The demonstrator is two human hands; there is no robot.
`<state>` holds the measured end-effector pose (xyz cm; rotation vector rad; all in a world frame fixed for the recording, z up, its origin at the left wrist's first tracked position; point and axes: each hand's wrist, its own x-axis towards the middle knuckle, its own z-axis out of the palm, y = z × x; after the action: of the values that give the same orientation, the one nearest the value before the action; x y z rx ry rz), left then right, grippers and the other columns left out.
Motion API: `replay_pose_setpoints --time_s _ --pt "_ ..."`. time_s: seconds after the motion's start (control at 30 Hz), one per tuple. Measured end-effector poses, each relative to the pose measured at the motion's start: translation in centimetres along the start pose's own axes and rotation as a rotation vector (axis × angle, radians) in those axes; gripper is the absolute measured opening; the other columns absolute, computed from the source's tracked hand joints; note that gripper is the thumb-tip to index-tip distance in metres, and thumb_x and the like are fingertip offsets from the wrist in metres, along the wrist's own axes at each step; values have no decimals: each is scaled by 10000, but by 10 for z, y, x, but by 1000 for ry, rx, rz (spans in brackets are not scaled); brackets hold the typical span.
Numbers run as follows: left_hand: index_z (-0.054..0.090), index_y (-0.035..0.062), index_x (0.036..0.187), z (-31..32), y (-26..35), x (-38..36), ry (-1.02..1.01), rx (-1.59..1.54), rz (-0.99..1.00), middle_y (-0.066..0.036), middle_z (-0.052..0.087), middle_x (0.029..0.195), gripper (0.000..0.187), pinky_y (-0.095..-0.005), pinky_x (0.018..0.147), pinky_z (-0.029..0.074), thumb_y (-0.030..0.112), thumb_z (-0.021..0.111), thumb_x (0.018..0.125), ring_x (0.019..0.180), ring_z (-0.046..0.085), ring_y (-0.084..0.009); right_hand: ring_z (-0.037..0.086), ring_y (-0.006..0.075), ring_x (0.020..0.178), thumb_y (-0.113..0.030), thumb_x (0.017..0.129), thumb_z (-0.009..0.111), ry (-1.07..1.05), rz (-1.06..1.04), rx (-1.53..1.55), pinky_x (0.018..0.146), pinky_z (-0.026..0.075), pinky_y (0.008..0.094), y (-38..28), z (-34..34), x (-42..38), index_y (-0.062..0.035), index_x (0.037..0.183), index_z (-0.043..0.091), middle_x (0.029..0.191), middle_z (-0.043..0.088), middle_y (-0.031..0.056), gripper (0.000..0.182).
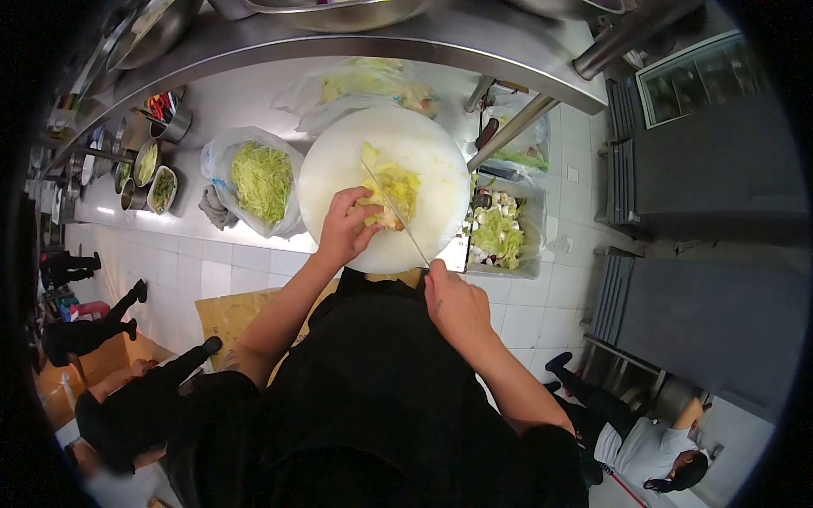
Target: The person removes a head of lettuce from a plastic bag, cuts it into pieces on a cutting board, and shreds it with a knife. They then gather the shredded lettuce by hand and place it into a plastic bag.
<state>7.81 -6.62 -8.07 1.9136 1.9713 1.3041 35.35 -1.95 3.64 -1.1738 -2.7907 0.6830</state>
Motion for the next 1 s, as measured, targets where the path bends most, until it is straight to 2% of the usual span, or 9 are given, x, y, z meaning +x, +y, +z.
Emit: replay_pose_setpoints --time_s 0.17,0.3,0.5,0.6,0.67,0.73,0.8,0.87,1.0 --pt "773 99 1140 2 -1 -1 -3 -14 23 -149 661 1337 411 -489 1019 551 94 940 765 1236 637 -405 736 462 705 -203 1107 609 -64 8 -22 643 583 577 -4 -6 5 -50 1145 538 789 730 212 173" --pt "754 86 1163 1 -4 -3 -19 -18 14 -172 633 1385 443 -491 1040 548 101 952 767 1257 625 -418 737 491 738 -217 1113 577 -107 13 11 689 577 616 19 51 47 -57 1148 523 784 736 227 172" --pt "557 24 1310 5 10 -15 45 19 -136 -284 529 1481 743 -526 1082 531 121 991 715 1349 575 -498 740 500 791 -265 1114 588 -200 90 70 727 567 627 32 46 55 -77 1146 516 802 740 239 204" --pt "499 15 1312 12 -6 -8 54 -14 -219 -312 512 1488 748 -528 1087 528 81 952 722 1375 553 -528 742 497 807 -290 1109 617 -190 59 151 719 560 606 46 48 54 -72 1135 526 818 741 248 237" --pt "508 6 1323 4 -30 6 127 66 -161 -310 520 1475 709 -520 1095 525 33 902 734 1370 553 -523 742 495 810 -294 1103 644 -200 61 205 711 554 588 46 29 49 -65 1152 544 824 739 253 254" --pt "513 5 1321 -9 -60 20 156 105 -166 -303 520 1493 688 -512 1094 528 -13 855 724 1380 550 -522 737 494 801 -286 1099 666 -90 83 369 700 547 569 52 17 31 -60 1179 567 817 734 247 259" --pt "520 39 1337 -21 -87 33 94 89 -163 -287 518 1519 658 -511 1103 523 -26 840 765 1407 538 -512 728 494 785 -259 1103 679 19 126 497 681 542 540 57 9 9 -43 1222 589 802 722 249 263" --pt "541 63 1339 -48 -76 46 -112 71 -165 -268 519 1540 622 -517 1121 513 -45 820 794 1418 536 -506 725 497 776 -255 1112 668 91 232 479 674 542 535 66 7 -5 -29 1192 590 806 720 256 252" --pt "594 92 1331 -92 -47 54 -256 98 -68 -217 527 1571 553 -518 1144 502 -52 800 839 1403 563 -478 722 527 815 -270 1121 641 120 349 333 710 539 600 85 29 -21 -30 1222 575 836 730 282 269"
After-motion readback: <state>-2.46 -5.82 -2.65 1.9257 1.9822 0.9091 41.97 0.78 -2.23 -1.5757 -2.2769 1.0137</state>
